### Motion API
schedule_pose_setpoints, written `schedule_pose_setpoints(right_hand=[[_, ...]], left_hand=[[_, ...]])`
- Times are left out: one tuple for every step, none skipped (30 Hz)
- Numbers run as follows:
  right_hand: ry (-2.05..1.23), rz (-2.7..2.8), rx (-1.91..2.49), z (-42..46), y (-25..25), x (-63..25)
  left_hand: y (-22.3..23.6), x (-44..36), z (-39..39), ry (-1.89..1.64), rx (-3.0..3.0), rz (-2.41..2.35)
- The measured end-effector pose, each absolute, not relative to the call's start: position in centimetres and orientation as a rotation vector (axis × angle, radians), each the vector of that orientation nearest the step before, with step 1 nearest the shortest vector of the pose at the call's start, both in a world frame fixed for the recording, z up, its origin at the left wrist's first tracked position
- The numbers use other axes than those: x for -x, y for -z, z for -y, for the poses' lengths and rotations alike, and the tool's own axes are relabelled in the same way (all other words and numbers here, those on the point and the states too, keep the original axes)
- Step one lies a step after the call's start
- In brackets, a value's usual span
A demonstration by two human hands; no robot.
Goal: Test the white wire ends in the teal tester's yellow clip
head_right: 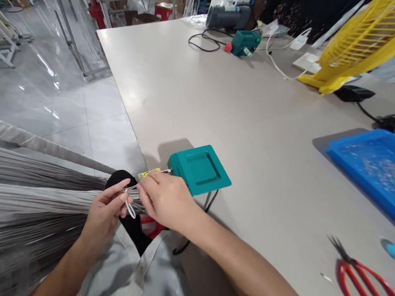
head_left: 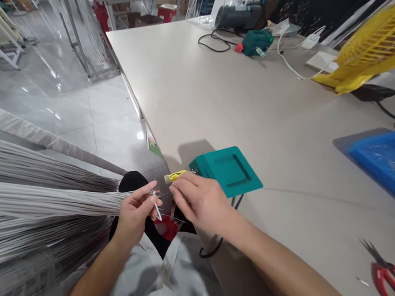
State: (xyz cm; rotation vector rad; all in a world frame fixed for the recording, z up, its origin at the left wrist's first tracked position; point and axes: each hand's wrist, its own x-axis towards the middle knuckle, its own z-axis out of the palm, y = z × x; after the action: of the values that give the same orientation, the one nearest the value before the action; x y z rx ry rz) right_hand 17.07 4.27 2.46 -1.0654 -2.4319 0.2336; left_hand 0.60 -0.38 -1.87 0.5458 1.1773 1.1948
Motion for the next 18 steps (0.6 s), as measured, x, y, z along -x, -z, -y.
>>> schedule_pose_setpoints(right_hand=[[-0.123, 2.426, 1.081, -4.4, -2.8, -17.4], [-0.015, 2.447, 1.095, -4.6, -3.0, -17.7], [0.084, 2.495, 1.110, -4.8, -3.2, -17.9], [0.168, 2.565, 1.125, -4.9, -3.2, -18.1], [0.237, 2.640, 1.139, -5.1, -3.2, -18.3], [0.297, 2.707, 1.149, -5.2, -3.1, -18.5], [0.351, 2.757, 1.152, -5.3, -2.9, -18.5], [0.401, 2.791, 1.153, -5.5, -2.8, -18.6], [0.441, 2.818, 1.152, -5.6, -2.7, -18.6], [0.469, 2.843, 1.148, -5.8, -2.7, -18.5], [0.488, 2.867, 1.145, -5.9, -2.7, -18.4], [0.498, 2.891, 1.144, -6.1, -2.7, -18.3], [0.497, 2.916, 1.143, -6.4, -2.8, -18.1], [0.482, 2.941, 1.145, -6.6, -2.9, -17.9], [0.453, 2.967, 1.149, -6.9, -3.0, -17.8], [0.405, 2.995, 1.151, -7.2, -3.1, -17.7], [0.343, 3.023, 1.154, -7.4, -3.2, -17.6], [0.275, 3.050, 1.158, -7.7, -3.4, -17.5]], left_hand=[[1.7, -0.5, 0.1, -1.194, -0.532, -1.170], [1.5, -0.5, -0.2, -1.196, -0.522, -1.161], [1.4, -0.5, -0.5, -1.198, -0.514, -1.152], [1.4, -0.6, -0.8, -1.203, -0.509, -1.143], [1.4, -0.7, -1.0, -1.209, -0.507, -1.135], [1.4, -0.8, -1.1, -1.216, -0.505, -1.127], [1.4, -1.0, -1.3, -1.222, -0.502, -1.118], [1.5, -1.2, -1.4, -1.226, -0.497, -1.108], [1.5, -1.4, -1.5, -1.228, -0.489, -1.096], [1.5, -1.6, -1.6, -1.231, -0.478, -1.082], [1.5, -1.7, -1.6, -1.233, -0.463, -1.068], [1.5, -1.8, -1.7, -1.233, -0.446, -1.053], [1.5, -1.9, -1.8, -1.232, -0.427, -1.040], [1.4, -2.0, -1.8, -1.232, -0.407, -1.029], [1.4, -2.1, -1.9, -1.233, -0.388, -1.019], [1.3, -2.1, -2.0, -1.234, -0.371, -1.013], [1.3, -2.2, -2.0, -1.235, -0.357, -1.009], [1.3, -2.3, -2.1, -1.238, -0.344, -1.008]])
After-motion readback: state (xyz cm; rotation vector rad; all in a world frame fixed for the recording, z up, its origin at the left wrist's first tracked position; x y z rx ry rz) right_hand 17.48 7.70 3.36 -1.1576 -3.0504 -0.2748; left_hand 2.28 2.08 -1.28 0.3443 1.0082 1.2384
